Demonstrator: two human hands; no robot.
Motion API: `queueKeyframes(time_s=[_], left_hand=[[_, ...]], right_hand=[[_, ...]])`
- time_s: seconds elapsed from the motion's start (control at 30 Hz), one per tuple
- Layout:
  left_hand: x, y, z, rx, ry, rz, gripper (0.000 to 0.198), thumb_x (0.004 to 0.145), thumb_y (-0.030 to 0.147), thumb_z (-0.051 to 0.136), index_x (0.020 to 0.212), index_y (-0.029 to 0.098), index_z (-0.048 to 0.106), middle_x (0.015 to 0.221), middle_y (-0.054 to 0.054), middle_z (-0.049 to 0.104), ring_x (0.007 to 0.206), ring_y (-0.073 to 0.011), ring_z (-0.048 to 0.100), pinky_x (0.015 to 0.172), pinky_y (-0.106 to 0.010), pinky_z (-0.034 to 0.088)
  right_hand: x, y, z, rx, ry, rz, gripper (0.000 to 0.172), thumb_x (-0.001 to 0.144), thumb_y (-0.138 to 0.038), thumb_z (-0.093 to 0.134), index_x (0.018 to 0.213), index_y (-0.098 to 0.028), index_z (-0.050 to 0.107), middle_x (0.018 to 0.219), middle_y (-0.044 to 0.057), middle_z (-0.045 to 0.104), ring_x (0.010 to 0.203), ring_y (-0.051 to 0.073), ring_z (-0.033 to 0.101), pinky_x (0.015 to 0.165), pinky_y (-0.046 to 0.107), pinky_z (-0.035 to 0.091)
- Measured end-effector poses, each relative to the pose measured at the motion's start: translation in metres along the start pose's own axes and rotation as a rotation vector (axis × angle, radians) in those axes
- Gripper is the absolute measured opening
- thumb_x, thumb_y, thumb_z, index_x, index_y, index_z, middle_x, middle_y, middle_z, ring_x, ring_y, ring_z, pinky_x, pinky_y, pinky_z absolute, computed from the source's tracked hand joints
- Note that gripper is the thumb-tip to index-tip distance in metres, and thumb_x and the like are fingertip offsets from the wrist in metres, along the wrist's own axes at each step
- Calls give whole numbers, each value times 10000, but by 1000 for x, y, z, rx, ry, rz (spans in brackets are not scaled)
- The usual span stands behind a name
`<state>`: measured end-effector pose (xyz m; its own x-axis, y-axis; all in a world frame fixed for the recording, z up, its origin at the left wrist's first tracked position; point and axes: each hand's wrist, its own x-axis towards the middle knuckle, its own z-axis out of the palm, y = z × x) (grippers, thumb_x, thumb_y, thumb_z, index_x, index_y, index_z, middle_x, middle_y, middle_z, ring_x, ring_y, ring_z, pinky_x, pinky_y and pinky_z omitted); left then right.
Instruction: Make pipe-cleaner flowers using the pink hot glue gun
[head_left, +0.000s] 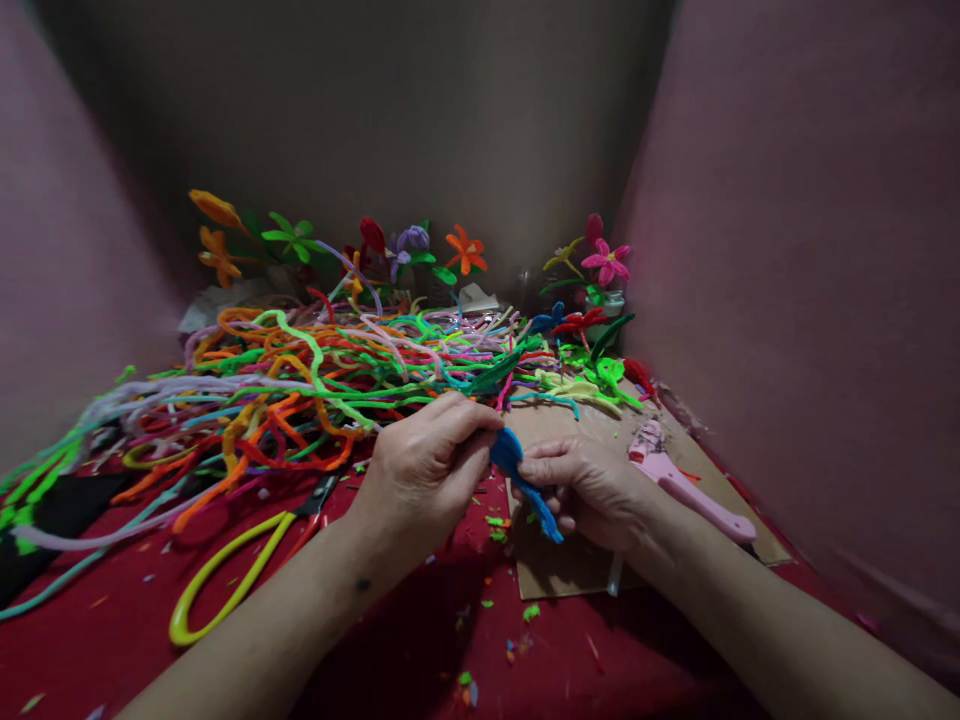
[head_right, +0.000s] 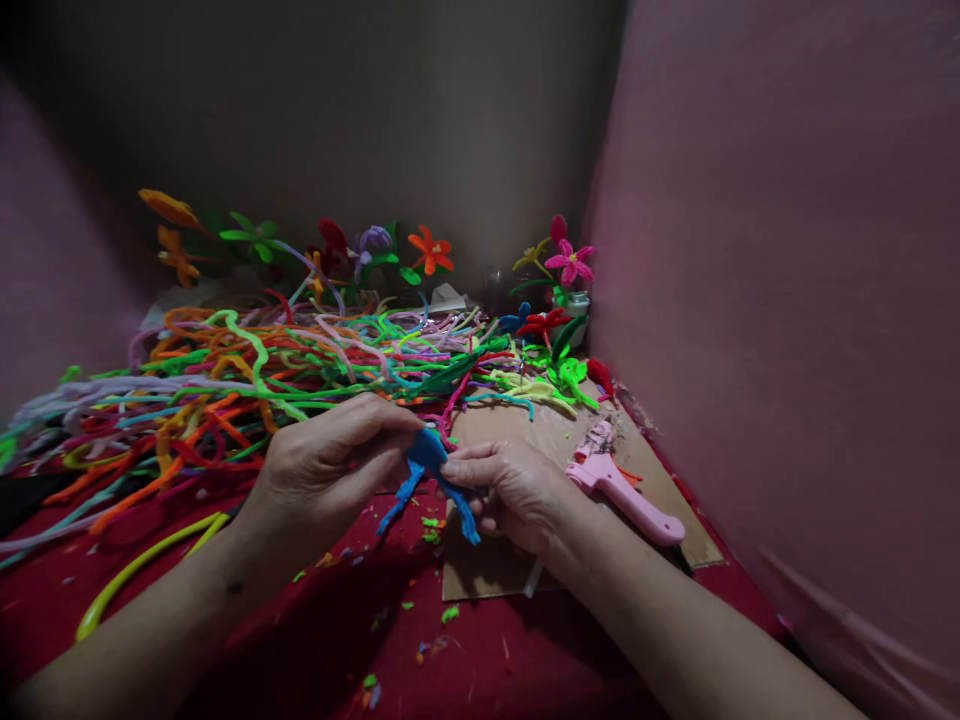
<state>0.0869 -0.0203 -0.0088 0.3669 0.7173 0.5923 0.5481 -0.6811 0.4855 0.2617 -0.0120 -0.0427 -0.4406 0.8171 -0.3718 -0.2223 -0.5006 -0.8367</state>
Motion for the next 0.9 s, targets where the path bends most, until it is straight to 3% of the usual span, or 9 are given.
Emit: queueKeyframes(time_s=[0.2, 0.33, 0.57, 0.67, 0.73, 0.8, 0.9], left_hand=[[-1, 0, 0, 9, 7, 35, 147, 795, 122, 474, 823, 175, 609, 721, -17, 580, 648, -111, 553, 585, -209, 437], [-1, 0, 1, 19, 24, 51, 136, 794, 130, 489, 832, 178, 610, 721, -16, 585, 646, -109, 545, 585, -210, 433], [-2, 2, -1, -30, 54, 74, 126, 792, 121, 511, 849, 167, 615, 739, -27, 597, 652, -114, 546, 594, -224, 438], [-1, 4, -2, -78, 74, 87, 133, 791, 113, 523, 857, 176, 619, 756, -31, 613, 687, -122, 561, 617, -231, 450], [-1, 6, -4, -115, 86, 96, 138, 788, 106, 535, 860, 179, 626, 764, -32, 619, 693, -121, 568, 619, -229, 457], [-1, 7, -5, -154, 98, 91, 143, 786, 99, 543, 861, 183, 631, 765, -30, 618, 690, -118, 576, 620, -224, 468], [-4, 5, -7, -185, 121, 96, 176, 779, 81, 556, 894, 196, 624, 806, -31, 614, 711, -116, 594, 648, -225, 493]], right_hand=[[2, 3, -3, 70, -72, 17, 122, 640, -184, 656, 687, -111, 572, 557, 28, 630, 310, 13, 338, 268, 119, 232], [1, 3, -2, 42, -13, -18, 127, 638, -189, 667, 695, -120, 578, 626, 48, 672, 308, 10, 325, 269, 124, 218], [-3, -2, 9, -81, 108, -107, 132, 605, -229, 696, 630, -121, 624, 337, -78, 402, 293, 29, 276, 290, 156, 171], [-6, -6, 13, -205, 161, -258, 123, 612, -235, 689, 590, -121, 648, 355, -64, 418, 317, 35, 290, 313, 177, 194], [-8, -9, 15, -326, 212, -430, 97, 629, -208, 679, 568, -135, 656, 423, -41, 481, 387, 54, 372, 368, 185, 286], [-10, -11, 16, -458, 247, -610, 87, 675, -184, 646, 597, -158, 673, 524, -12, 558, 512, 97, 483, 495, 216, 402], [-12, -12, 16, -641, 317, -837, 121, 749, -169, 587, 740, -191, 706, 689, 24, 644, 693, 154, 574, 666, 277, 455]])
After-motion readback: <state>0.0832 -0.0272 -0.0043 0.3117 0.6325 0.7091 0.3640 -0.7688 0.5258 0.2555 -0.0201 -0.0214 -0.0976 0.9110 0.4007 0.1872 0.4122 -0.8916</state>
